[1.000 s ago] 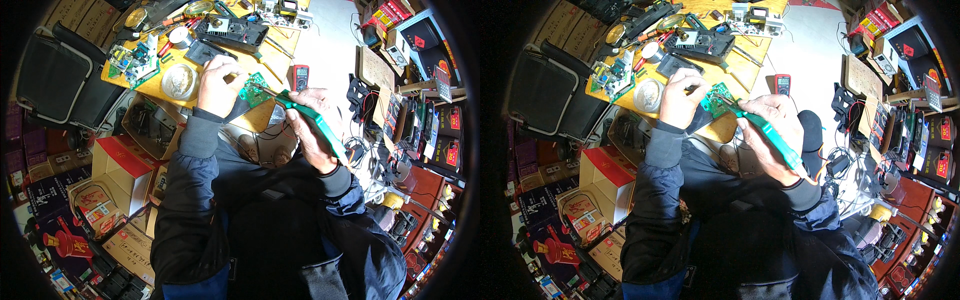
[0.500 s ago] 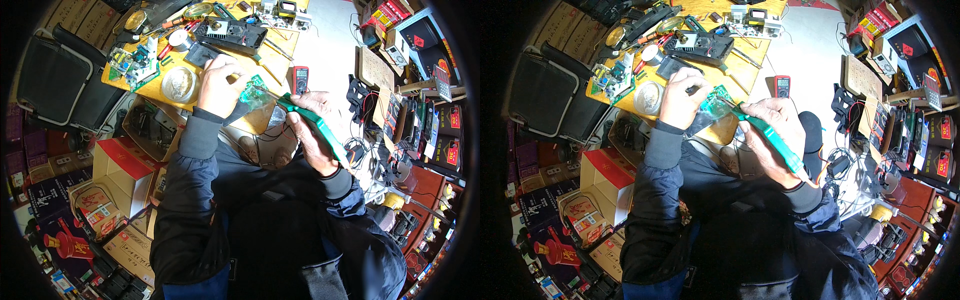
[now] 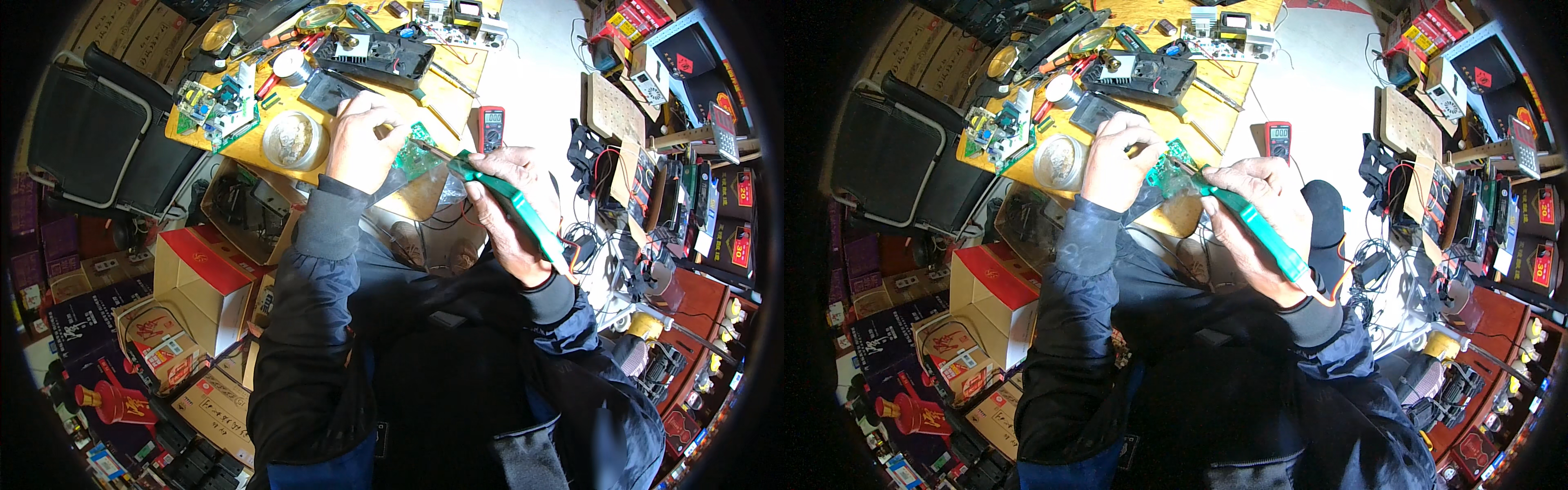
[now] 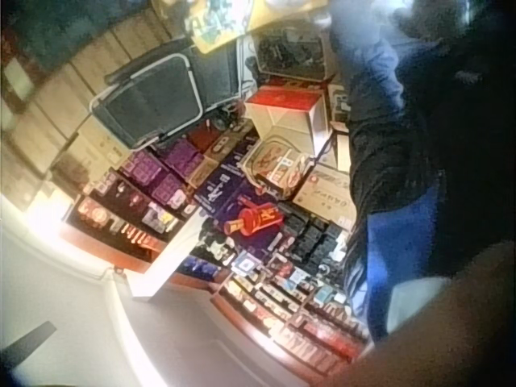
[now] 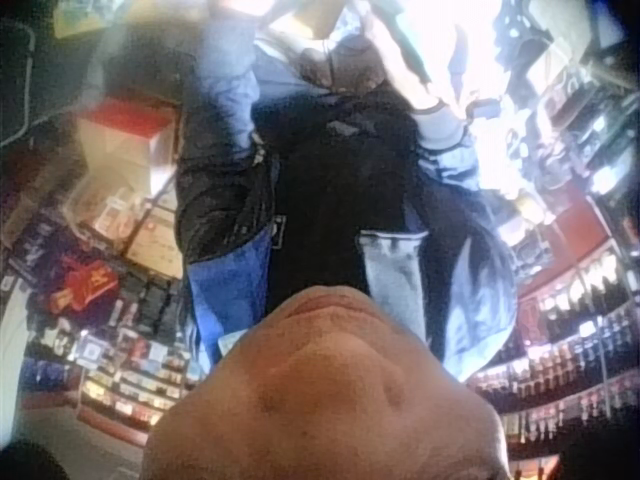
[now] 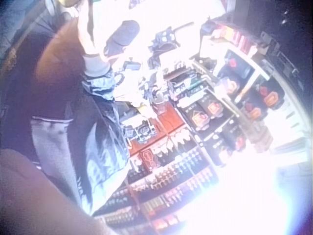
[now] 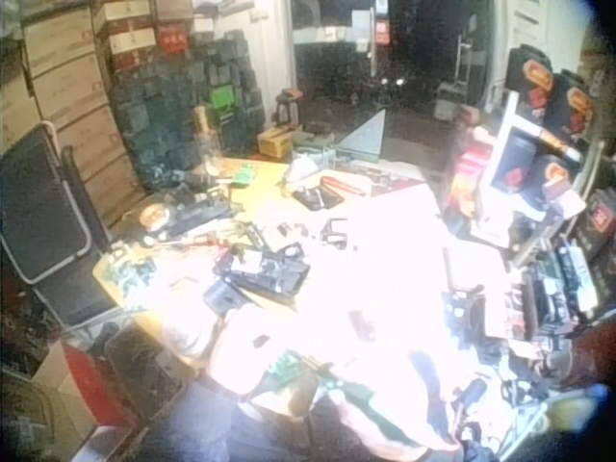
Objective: The person sits at a cluttered workbench and uses a soldering iron to work on a green circuit board. They repeatedly apply the soldering iron to various points on the board, then use a magnifying glass to closely inspect the soldered areas.
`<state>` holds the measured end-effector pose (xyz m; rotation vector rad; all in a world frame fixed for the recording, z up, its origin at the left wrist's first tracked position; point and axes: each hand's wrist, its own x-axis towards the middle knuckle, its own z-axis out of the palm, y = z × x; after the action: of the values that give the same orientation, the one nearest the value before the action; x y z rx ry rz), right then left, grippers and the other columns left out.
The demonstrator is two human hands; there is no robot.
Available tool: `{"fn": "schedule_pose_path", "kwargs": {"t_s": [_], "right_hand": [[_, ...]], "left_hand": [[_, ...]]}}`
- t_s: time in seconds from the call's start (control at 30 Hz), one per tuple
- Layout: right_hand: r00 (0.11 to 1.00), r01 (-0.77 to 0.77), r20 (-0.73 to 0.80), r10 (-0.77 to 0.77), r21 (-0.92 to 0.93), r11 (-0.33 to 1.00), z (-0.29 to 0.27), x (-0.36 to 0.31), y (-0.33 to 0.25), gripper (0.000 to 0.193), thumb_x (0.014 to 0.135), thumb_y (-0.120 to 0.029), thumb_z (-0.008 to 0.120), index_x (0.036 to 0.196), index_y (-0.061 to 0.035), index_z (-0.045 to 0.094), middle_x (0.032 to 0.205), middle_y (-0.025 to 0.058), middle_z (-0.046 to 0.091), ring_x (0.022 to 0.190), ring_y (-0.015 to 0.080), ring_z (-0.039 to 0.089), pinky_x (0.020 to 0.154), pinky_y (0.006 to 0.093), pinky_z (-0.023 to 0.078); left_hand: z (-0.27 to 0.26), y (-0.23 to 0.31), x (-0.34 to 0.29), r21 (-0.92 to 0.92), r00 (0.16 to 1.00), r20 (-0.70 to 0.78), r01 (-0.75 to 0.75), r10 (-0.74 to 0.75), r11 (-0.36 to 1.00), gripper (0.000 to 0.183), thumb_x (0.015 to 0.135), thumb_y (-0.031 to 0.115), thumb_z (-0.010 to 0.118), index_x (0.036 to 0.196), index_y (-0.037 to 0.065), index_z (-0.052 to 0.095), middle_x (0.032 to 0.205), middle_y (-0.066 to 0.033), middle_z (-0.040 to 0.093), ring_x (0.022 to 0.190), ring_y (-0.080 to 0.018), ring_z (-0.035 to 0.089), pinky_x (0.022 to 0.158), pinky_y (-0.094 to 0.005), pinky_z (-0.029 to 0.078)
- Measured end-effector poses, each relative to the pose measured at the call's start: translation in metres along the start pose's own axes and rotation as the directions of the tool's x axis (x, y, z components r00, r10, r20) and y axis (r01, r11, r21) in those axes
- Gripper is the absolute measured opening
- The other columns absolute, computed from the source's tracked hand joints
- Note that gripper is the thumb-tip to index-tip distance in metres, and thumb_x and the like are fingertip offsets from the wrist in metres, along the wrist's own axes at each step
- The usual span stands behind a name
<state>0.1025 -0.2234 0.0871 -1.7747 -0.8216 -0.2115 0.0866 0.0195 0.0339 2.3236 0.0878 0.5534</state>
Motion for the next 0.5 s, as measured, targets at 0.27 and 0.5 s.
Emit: {"fn": "schedule_pose_path", "kwargs": {"t_s": [0.27, 0.5], "right_hand": [[0.999, 0.049, -0.021, -0.048, 0.014, 0.999, 0.0039, 0.0034, 0.0015, 0.031, 0.083, 0.002, 0.082, 0.113, -0.0027, 0.076, 0.101, 0.0124, 0.069, 0.093, 0.0249, 0.069, 0.082, 0.0333, 0.055], [0.998, -0.065, 0.019, 0.065, 0.038, 0.997, 0.0045, 0.0028, -0.0048, 0.031, 0.083, 0.002, 0.083, 0.112, -0.0034, 0.077, 0.1, 0.012, 0.069, 0.091, 0.0249, 0.069, 0.08, 0.0328, 0.055]], "left_hand": [[-0.0001, -0.0007, -0.0006, 0.008, 1.0, 0.004, 0.0, 0.0, 1.0, 0.008, 0.08, 0.006, 0.081, 0.086, 0.005, 0.076, 0.099, -0.0075, 0.068, 0.101, -0.0286, 0.063, 0.093, -0.0397, 0.049], [-0.0003, 0.0003, -0.0006, 0.012, 1.0, 0.013, 0.006, -0.006, 1.0, 0.008, 0.081, 0.007, 0.082, 0.087, 0.005, 0.076, 0.101, -0.0081, 0.069, 0.103, -0.0292, 0.062, 0.095, -0.0401, 0.049]]}}
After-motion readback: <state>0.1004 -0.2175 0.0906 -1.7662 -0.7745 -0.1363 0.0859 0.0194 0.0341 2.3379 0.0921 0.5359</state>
